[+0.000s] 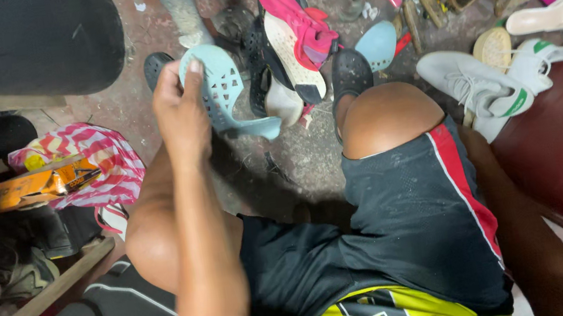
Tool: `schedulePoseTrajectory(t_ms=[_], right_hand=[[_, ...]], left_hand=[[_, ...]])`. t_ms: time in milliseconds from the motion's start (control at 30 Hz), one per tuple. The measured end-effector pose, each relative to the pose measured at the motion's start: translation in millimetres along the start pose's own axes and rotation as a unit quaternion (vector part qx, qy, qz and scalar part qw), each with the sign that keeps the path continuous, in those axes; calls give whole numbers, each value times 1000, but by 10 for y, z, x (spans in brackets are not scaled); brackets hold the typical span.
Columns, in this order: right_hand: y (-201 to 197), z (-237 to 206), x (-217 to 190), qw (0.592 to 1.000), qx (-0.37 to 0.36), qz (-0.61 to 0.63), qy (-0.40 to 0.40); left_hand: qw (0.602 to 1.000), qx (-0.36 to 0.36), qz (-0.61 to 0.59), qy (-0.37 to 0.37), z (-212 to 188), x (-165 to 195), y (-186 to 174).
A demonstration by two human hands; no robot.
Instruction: The person uses a knife to scrape and trim the sole of a light blue slipper. They repeatedly scrape the surface, remove small pieces of material, and occasionally wipe the sole with a cloth. The person also briefly handles a plastic bottle before continuing to scrape the slipper.
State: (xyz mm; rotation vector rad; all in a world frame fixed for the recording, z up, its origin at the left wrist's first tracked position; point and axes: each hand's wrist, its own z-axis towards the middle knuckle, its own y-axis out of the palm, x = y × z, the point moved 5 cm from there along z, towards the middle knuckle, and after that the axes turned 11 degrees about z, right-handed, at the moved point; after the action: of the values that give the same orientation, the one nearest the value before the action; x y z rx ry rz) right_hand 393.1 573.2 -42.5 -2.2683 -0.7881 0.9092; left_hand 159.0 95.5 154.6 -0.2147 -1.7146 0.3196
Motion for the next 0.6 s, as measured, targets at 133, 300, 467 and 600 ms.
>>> schedulePoseTrajectory(t_ms=[133,300,467,600], right_hand=[[-137,-70,-98,999,22,9,-35],[-457,-4,-602,989,85,46,-113],[-980,57,-1651,960,169,48,-217],[-1190,260,-2698,956,152,55,-246]], left_hand=[[996,-73,49,24,295,67,-141],[983,-173,51,34,828,-157,-250],[987,-123,89,49,1238,-445,-380],[984,-98,105,109,1545,-548,-329]])
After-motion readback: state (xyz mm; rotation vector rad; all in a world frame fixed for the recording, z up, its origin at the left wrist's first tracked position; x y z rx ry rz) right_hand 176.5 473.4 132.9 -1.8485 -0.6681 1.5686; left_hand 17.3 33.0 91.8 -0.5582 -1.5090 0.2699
